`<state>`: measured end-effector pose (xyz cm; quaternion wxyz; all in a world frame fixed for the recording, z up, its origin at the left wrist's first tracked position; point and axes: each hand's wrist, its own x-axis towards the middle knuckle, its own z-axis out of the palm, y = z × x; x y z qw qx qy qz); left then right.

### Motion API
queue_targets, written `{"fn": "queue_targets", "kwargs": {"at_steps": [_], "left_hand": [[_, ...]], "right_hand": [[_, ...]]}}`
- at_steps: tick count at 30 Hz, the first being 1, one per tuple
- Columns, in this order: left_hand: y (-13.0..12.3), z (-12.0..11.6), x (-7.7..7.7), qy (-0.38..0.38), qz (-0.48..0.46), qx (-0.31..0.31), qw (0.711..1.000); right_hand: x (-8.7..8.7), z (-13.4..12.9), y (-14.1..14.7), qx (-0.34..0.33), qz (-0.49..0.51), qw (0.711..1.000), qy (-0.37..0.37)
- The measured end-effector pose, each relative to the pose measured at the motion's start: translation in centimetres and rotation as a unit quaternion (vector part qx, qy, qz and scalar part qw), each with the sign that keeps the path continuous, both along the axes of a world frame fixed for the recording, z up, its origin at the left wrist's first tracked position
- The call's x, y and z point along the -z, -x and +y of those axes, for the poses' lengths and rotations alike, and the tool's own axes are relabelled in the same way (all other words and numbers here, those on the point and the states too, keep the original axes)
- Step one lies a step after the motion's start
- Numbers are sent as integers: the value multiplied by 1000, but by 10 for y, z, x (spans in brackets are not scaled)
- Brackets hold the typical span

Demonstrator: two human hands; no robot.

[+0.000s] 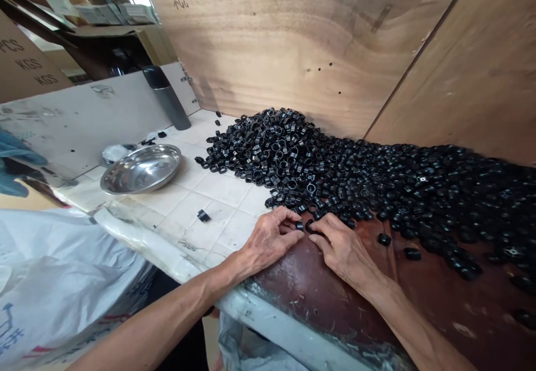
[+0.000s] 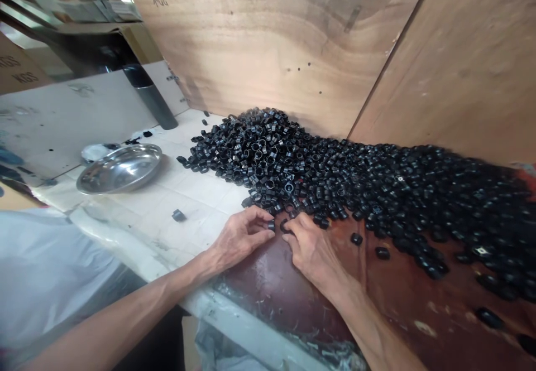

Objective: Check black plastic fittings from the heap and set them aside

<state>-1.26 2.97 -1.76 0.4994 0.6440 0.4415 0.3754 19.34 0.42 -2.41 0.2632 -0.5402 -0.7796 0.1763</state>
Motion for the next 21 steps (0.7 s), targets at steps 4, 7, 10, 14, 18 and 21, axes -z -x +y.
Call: {"fn": "queue_targets", "kwargs": {"at_steps": [4,7,10,14,18,21], "left_hand": [[-1,-2,-3,20,3,9,1000],[-2,-3,-4,9,6,65,998],[-2,-2,-2,-16,20,101,995],[-2,0,2,-22,19,69,997],[-3,1,4,-10,11,62,998],[-3,0,4,16,-12,56,998]], "right_hand": [[-3,1,-8,87,65,994,-16],[-3,3,-12,84,49,994,-41],[-1,5,-12,44,13,998,-38],[-2,4,-8,53,4,998,-33],[-2,3,-4,33,-36,998,-46],[-2,1,-2,18,-58,997,-54]]}}
